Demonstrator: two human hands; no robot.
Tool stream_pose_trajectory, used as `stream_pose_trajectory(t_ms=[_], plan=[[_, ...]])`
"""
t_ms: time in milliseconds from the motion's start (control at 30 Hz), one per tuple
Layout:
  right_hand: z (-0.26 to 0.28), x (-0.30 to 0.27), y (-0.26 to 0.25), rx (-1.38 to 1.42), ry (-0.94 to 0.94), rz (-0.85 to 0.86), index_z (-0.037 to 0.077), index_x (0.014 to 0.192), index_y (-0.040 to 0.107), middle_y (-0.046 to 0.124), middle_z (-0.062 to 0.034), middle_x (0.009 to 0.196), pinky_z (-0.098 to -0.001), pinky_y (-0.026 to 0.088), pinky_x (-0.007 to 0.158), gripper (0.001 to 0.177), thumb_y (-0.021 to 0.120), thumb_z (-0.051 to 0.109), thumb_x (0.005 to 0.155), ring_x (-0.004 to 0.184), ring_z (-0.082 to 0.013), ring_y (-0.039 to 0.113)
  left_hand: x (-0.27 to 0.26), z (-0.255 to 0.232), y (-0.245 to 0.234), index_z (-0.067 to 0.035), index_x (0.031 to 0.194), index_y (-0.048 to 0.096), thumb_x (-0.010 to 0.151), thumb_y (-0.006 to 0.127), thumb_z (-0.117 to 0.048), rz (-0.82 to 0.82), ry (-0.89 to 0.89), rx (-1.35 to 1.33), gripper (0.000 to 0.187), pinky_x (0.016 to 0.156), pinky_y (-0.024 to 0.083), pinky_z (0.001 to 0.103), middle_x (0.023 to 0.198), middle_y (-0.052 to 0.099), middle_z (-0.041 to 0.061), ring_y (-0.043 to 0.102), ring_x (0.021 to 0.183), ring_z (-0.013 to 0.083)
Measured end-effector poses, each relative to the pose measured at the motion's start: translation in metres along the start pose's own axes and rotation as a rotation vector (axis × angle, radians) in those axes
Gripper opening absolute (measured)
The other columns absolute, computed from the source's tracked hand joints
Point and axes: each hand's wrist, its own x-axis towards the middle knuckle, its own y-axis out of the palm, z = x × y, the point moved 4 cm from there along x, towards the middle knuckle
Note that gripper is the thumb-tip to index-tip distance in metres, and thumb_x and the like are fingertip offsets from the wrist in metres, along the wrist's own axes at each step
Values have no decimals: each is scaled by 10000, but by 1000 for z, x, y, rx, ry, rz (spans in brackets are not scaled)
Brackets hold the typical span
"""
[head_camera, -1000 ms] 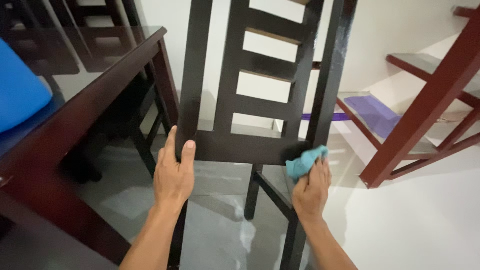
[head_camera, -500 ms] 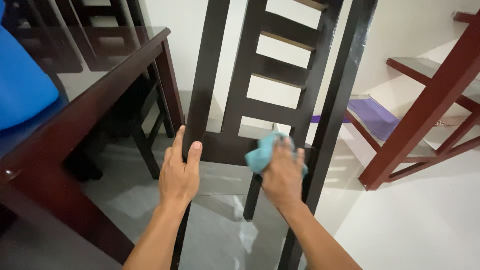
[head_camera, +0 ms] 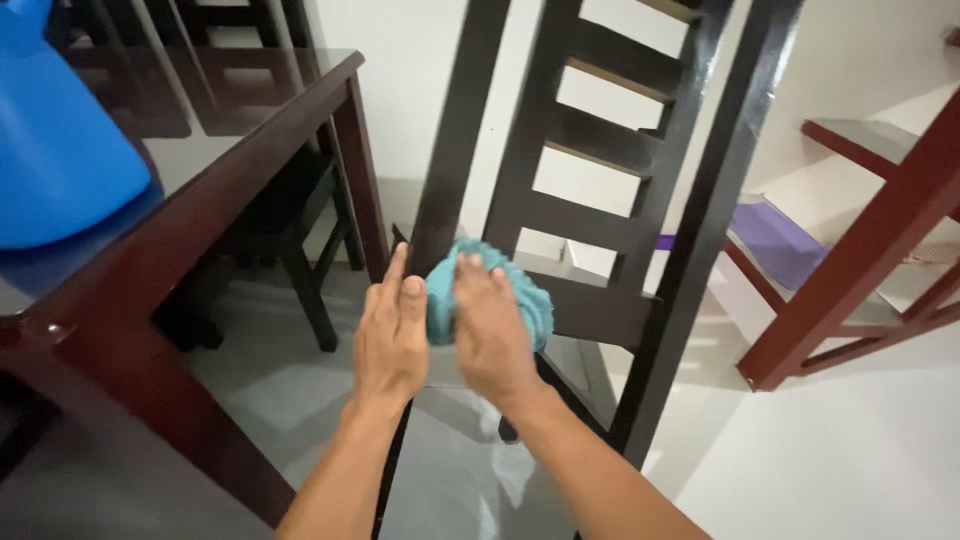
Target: The person wipes a dark wooden chair with a light blue cloth. They clean the backrest, seat, and legs systematically, moving around the chair to reach all sides.
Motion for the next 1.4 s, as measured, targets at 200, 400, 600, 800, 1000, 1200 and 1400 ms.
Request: stream_pose_trajectory(t_ms=[200, 400, 600, 800, 1000, 1200, 1400], plan=[[10, 45, -1, 199, 254, -163, 60, 1228, 692, 636, -148, 1233, -396, 529, 947, 314, 612, 59, 924, 1090, -327, 644, 2, 25, 2, -157, 1424, 530, 935, 182, -780, -19, 64, -52, 865, 913, 492, 479, 1159, 648, 171, 641, 1073, 402], [26, 54, -6, 288, 58, 183, 41, 1284, 661, 638, -131, 1244, -440, 473, 1034, 378, 619, 66, 909, 1199, -330, 573, 5, 18, -13, -131, 1262, 668, 919, 325, -751, -7, 10, -34, 788, 892, 493, 484, 1174, 665, 178, 638, 1092, 420], [-23, 30, -56, 73, 323, 119, 76, 1190, 707, 705, -149, 1196, -436, 537, 992, 295, 629, 225, 948, 1134, -333, 680, -1, 3, -28, -145, 1287, 679, 943, 438, -618, -75, -139, -91, 633, 921, 491, 465, 1192, 704, 127, 642, 1127, 382], [-37, 23, -48, -305, 187, 211, 31, 1208, 707, 723, -176, 1142, -525, 443, 962, 582, 692, 510, 876, 1078, -377, 652, 4, 9, -26, -159, 1352, 597, 958, 482, -592, -65, -193, -52, 597, 943, 495, 465, 1218, 702, 136, 652, 1143, 372], [-44, 41, -40, -277, 272, 345, 71, 1260, 683, 706, -149, 1200, -462, 401, 1043, 744, 736, 633, 776, 1158, -329, 615, -6, -4, -37, -149, 1530, 436, 986, 607, -327, -389, 184, -51, 598, 938, 509, 467, 1412, 524, 216, 604, 1200, 432], [-30, 36, -28, -310, 158, 462, 95, 1340, 582, 627, -109, 1278, -504, 345, 981, 949, 877, 510, 539, 1184, -307, 551, -2, 22, -41, -186, 1377, 615, 1028, 535, -175, -320, 148, -64, 359, 963, 562, 402, 1330, 580, 122, 656, 1186, 311], [-16, 29, -13, -390, 135, 353, 138, 1278, 620, 654, -56, 1218, -485, 371, 1000, 752, 833, 370, 595, 1161, -281, 576, 7, 50, -76, -89, 1239, 676, 996, 578, -123, -620, -86, -124, 264, 993, 483, 428, 1272, 563, 146, 614, 1150, 333]])
